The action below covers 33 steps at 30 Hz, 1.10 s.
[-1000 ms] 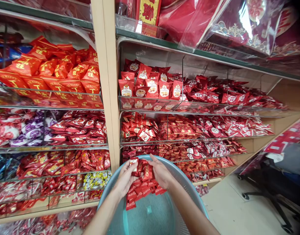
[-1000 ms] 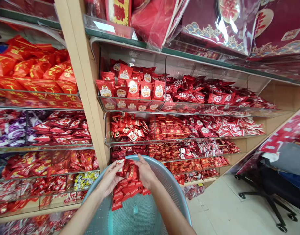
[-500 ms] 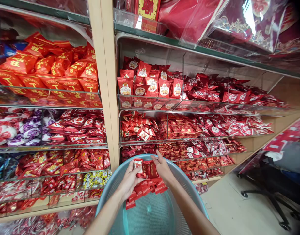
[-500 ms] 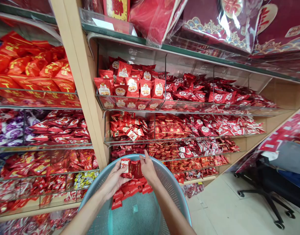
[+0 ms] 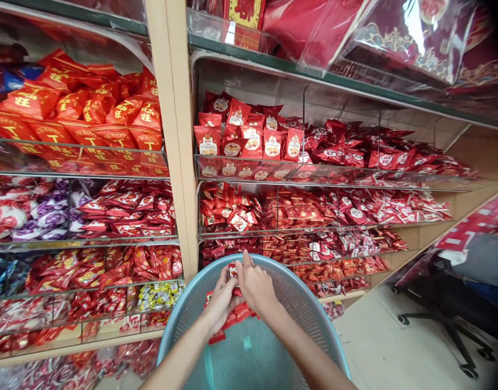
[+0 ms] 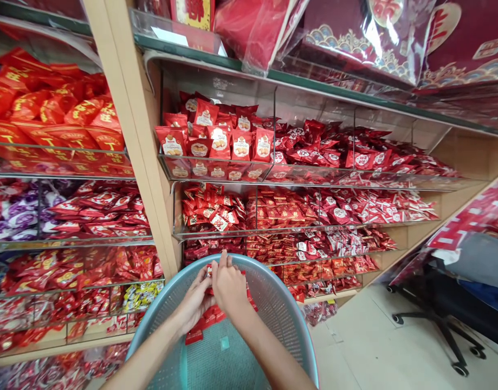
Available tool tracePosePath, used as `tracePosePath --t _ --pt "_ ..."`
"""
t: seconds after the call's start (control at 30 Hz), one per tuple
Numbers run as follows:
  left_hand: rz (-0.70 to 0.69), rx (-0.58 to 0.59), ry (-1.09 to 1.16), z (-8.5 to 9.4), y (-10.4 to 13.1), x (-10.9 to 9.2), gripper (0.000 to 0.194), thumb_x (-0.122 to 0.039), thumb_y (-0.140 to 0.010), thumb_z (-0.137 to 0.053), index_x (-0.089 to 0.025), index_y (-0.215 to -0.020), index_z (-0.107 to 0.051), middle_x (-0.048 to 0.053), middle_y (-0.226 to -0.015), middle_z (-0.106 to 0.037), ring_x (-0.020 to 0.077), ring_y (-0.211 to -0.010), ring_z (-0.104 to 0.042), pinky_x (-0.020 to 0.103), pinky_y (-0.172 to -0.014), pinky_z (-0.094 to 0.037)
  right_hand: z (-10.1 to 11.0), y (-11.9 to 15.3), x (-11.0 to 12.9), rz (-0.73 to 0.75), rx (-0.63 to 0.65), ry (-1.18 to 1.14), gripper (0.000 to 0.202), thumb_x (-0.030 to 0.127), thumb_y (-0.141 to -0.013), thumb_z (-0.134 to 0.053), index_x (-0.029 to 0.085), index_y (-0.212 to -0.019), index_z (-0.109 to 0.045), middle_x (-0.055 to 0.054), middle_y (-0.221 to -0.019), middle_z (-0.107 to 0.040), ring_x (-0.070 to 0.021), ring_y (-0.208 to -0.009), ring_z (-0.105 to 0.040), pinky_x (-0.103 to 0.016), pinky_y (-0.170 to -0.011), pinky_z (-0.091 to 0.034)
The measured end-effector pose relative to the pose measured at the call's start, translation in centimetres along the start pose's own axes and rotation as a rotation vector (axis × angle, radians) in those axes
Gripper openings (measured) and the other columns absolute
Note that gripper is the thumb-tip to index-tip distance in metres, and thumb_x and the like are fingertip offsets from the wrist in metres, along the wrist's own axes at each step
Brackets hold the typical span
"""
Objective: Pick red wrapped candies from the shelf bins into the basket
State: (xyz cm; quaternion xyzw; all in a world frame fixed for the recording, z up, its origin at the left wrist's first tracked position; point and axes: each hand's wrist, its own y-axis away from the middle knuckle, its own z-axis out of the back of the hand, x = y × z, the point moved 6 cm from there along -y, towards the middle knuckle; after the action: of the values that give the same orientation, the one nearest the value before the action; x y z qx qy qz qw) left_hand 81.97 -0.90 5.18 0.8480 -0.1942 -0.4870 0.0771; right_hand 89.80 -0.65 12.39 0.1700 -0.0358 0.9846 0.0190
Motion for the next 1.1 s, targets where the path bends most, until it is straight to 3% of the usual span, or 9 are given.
tracePosePath --t 0.17,0.3,0.53,0.63,0.73,0.83,0.93,1.1 --pt "-0.005 0.048 0.050 -0.3 0.2 -0.4 0.060 -0.030 -0.071 -0.065 -0.030 -0.125 -0.039 0.003 -0.108 -0.061 0.0105 -0.082 -0.062 0.020 -0.070 -0.051 0.7 0.5 0.2 -0.026 0.016 -0.117 0.062 0.050 -0.090 -0.012 0.015 -0.139 -0.025 -0.018 -0.134 -0.042 -0.0310 -0.110 -0.052 -0.045 -0.088 -0.040" --pt "-0.058 0.110 0.073 -0.6 0.1 -0.6 0.061 -0.027 -0.063 -0.073 -0.028 -0.117 -0.045 0.004 -0.110 -0.060 0.0134 -0.088 -0.062 0.023 -0.075 -0.051 0.9 0.7 0.6 -0.015 0.039 -0.225 0.065 0.054 -0.088 -0.015 0.015 -0.137 -0.030 -0.019 -0.130 -0.046 -0.0330 -0.108 -0.052 -0.046 -0.088 -0.037" --pt "-0.090 0.076 0.094 -0.2 -0.1 -1.0 0.052 -0.027 -0.063 -0.073 -0.025 -0.109 -0.050 0.002 -0.100 -0.064 0.0138 -0.084 -0.063 0.024 -0.072 -0.052 1.9 1.5 0.7 -0.004 0.048 -0.411 0.059 0.053 -0.088 -0.020 0.020 -0.136 -0.034 -0.014 -0.117 -0.058 -0.0293 -0.109 -0.053 -0.042 -0.090 -0.036" --pt "-0.103 0.084 0.095 -0.1 0.0 -1.3 0.051 -0.023 -0.064 -0.071 -0.025 -0.110 -0.049 0.001 -0.097 -0.064 0.0115 -0.078 -0.063 0.023 -0.071 -0.053 2.4 1.5 0.0 0.026 -0.010 -0.555 0.057 0.052 -0.088 -0.023 0.021 -0.131 -0.041 -0.012 -0.119 -0.057 -0.0264 -0.111 -0.051 -0.040 -0.093 -0.035" --pt "-0.119 0.121 0.107 -0.2 0.1 -1.8 0.050 -0.021 -0.068 -0.067 -0.027 -0.113 -0.048 0.001 -0.101 -0.064 0.0112 -0.081 -0.063 0.023 -0.072 -0.053 2.6 1.1 -1.5 0.037 -0.093 -0.793 0.053 0.053 -0.087 -0.025 0.022 -0.124 -0.049 -0.009 -0.121 -0.056 -0.0230 -0.107 -0.053 -0.036 -0.086 -0.043" --pt "-0.124 0.152 0.115 -0.3 0.1 -2.1 0.051 -0.020 -0.071 -0.064 -0.028 -0.118 -0.046 0.003 -0.105 -0.062 0.0125 -0.086 -0.063 0.024 -0.073 -0.053 2.1 0.3 -3.1 0.027 -0.149 -0.964 0.049 0.052 -0.086 -0.032 0.021 -0.119 -0.049 -0.009 -0.115 -0.058 -0.0209 -0.099 -0.057 -0.033 -0.076 -0.049" --pt "-0.124 0.161 0.130 -0.2 0.2 -2.3 0.051 -0.020 -0.071 -0.063 -0.026 -0.119 -0.046 0.004 -0.108 -0.062 0.0141 -0.087 -0.062 0.027 -0.074 -0.053 1.2 -0.4 -4.2 0.012 -0.165 -1.001 0.047 0.050 -0.083 -0.041 0.019 -0.116 -0.052 -0.009 -0.111 -0.061 -0.0214 -0.100 -0.057 -0.035 -0.084 -0.047" --pt "-0.129 0.158 0.136 -0.5 0.4 -2.4 0.049 -0.018 -0.070 -0.064 -0.025 -0.116 -0.049 0.004 -0.109 -0.062 0.0133 -0.089 -0.062 0.025 -0.077 -0.051 -1.2 -0.5 -4.5 -0.078 -0.041 -1.102 0.046 0.051 -0.079 -0.047 0.023 -0.114 -0.058 -0.006 -0.113 -0.061 -0.0222 -0.110 -0.052 -0.037 -0.090 -0.044"
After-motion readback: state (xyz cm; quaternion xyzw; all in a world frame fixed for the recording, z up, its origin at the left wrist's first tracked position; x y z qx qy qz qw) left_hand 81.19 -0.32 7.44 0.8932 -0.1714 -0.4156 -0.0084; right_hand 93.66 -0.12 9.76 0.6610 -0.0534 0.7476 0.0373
